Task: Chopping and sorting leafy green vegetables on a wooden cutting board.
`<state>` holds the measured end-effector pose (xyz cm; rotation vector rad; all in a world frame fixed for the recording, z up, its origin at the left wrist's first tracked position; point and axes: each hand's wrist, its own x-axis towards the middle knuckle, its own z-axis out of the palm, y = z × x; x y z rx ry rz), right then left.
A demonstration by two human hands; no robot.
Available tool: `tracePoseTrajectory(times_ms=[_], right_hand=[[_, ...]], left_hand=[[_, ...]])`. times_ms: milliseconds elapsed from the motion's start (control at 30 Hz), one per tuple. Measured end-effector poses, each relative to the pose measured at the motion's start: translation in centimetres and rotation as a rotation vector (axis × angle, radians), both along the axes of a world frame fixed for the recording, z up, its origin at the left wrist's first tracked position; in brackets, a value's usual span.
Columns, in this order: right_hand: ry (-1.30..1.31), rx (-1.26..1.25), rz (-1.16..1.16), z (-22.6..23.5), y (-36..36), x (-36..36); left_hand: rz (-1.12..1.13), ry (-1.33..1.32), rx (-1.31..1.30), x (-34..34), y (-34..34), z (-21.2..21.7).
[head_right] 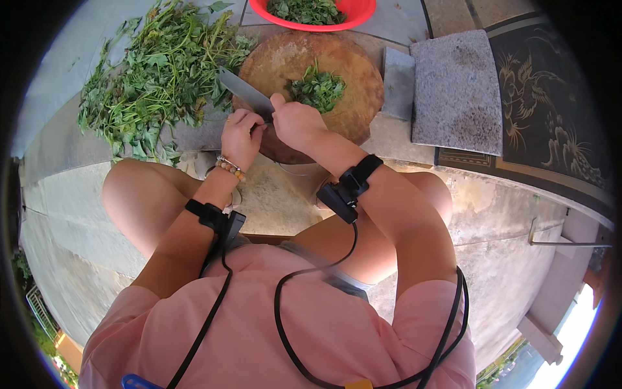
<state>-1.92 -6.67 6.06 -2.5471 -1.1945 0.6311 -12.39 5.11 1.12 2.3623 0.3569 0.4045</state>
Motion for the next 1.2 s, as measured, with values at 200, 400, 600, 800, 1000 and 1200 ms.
tracePoseTrajectory(times_ms=[200,400,600,800,1000,1200], right_hand=[[-0.175,0.149,-0.208,3.5,-3.8,3.5],[-0.389,-0.034,-0.393,2.4,-8.5,7.1],[-0.381,-0.214,-0.415,0.4,-10.3,7.0],[-0.427,-0.147,-0.302,-1.4,-9.5,5.2],[0.187,0.198,-0.583,-1.0,-7.9,5.5],[0.723,0.651,-0.775,-2.1,-7.2,5.4]], left_hand=[[0.056,0.034,0.28,0.6,-1.2,-0.8],[-0.049,0.272,0.4,2.4,-5.3,0.1],[-0.033,0.115,0.386,8.4,-5.8,-1.5],[-0.004,0.001,0.183,14.4,-6.7,-1.8],[0.06,-0.019,-0.108,17.3,-8.5,-1.9],[-0.022,-0.197,-0.338,18.3,-8.1,-1.1]])
